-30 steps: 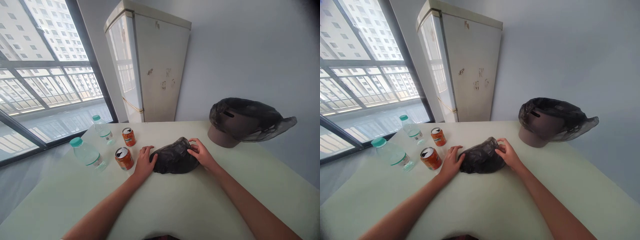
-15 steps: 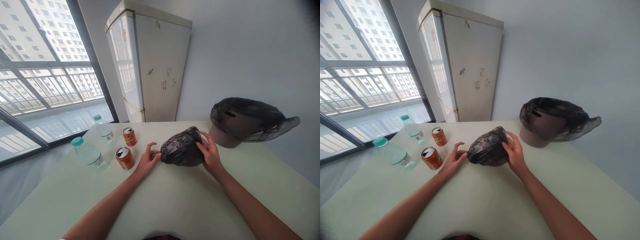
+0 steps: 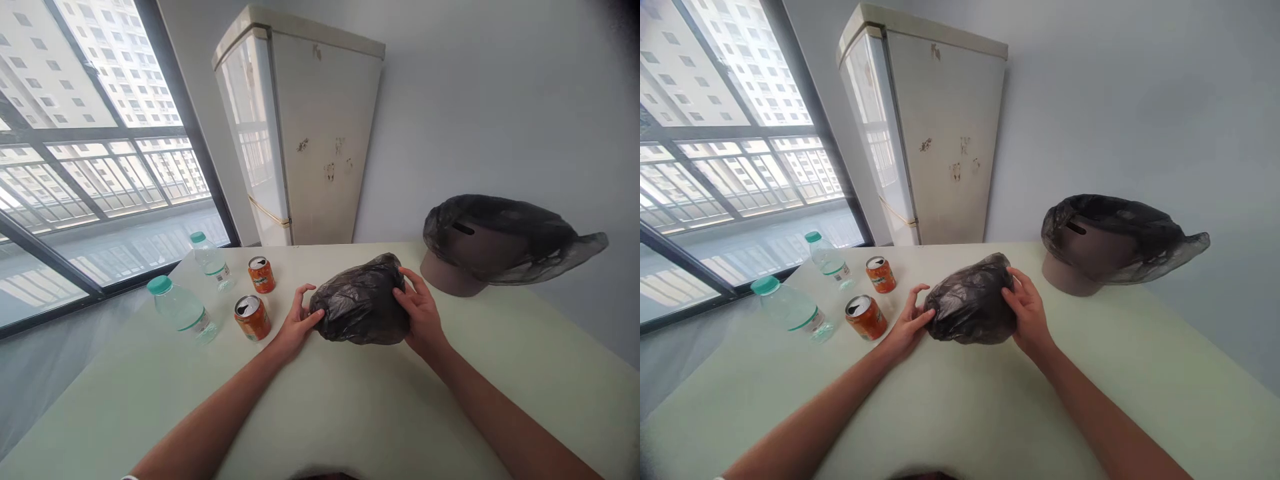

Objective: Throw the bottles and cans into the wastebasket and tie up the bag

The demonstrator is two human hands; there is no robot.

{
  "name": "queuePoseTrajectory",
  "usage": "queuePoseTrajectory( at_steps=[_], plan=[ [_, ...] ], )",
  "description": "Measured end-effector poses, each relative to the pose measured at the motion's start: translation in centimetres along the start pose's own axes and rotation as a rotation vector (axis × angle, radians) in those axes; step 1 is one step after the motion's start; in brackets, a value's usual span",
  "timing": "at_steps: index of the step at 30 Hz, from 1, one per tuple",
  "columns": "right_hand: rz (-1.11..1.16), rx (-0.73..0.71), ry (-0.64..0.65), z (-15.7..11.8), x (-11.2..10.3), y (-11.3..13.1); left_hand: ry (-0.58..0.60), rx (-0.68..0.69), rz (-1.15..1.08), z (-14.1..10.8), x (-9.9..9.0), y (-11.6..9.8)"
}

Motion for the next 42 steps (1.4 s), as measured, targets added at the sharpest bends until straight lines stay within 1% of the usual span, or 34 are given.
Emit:
queuePoseTrajectory(
  at_steps=[2,4,7,9,11,13,16,21,24,27,29,31,32,34,36,37,39,41,42],
  plan=[
    [-0.015,0.0,-0.011,0.2,-0.3,-0.4,-0.045,0.056,-0.029,0.4,-0.5,-0.2],
    [-0.087,-0.012,0.015,0.4,-0.4,-0.8,-0.118,0.136,0.005,0.9,-1.4,-0.5],
    [-0.191,-0.037,0.124,0.7,-0.3,-1.2,-0.203,0.225,0.173,1.3,-2.8,-1.0],
    [-0.249,-0.056,0.196,0.8,-0.2,-1.2,-0.21,0.251,0.315,1.4,-3.4,-1.4],
    [-0.325,-0.084,0.236,0.9,-0.3,-1.0,-0.209,0.28,0.447,1.4,-3.7,-1.8],
    [-0.4,-0.125,0.25,1.1,-0.5,-0.7,-0.21,0.308,0.553,1.4,-3.9,-2.1],
    [-0.495,-0.205,0.249,1.1,-0.6,-0.3,-0.243,0.362,0.717,1.4,-4.0,-2.3],
    [-0.754,-0.389,0.225,1.0,-0.2,-0.2,-0.304,0.528,1.011,1.1,-3.7,-2.7],
    [-0.819,-0.504,0.206,0.8,0.1,-0.1,-0.281,0.627,1.084,0.8,-3.2,-2.8],
    [-0.808,-0.534,0.162,0.8,-0.1,0.2,-0.286,0.667,1.096,0.5,-2.8,-3.0],
    [-0.766,-0.503,0.131,0.9,-0.4,0.5,-0.288,0.655,1.064,0.4,-2.6,-3.3],
    [-0.664,-0.4,0.143,1.1,-0.7,0.5,-0.236,0.586,0.999,0.5,-2.3,-3.2],
    [-0.587,-0.321,0.158,1.2,-0.8,0.2,-0.207,0.516,0.946,0.6,-2.3,-2.9],
    [-0.437,-0.159,0.163,1.4,-1.0,-0.7,-0.168,0.332,0.799,1.0,-2.4,-1.9],
    [-0.366,-0.042,0.118,1.6,-1.3,-1.6,-0.163,0.186,0.645,1.3,-2.8,-0.9],
    [-0.353,0.006,0.092,1.7,-1.4,-2.1,-0.168,0.148,0.582,1.4,-2.9,-0.5],
    [-0.316,0.113,0.065,1.8,-1.6,-3.1,-0.169,0.119,0.501,1.7,-3.2,0.1],
    [-0.252,0.217,0.067,1.8,-1.7,-3.8,-0.183,0.093,0.478,1.8,-3.6,0.4],
    [-0.23,0.254,0.076,1.8,-1.7,-4.0,-0.199,0.091,0.507,1.8,-3.8,0.5]
  ],
)
Point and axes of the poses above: each hand's wrist, its own z-axis towards the middle knuckle, its own x-axis out of the palm, y = z × x, the point moved 6 cm from there along z, towards the middle knuckle, and after that the axes turned 6 degrees about -y, right-handed, at the moved point
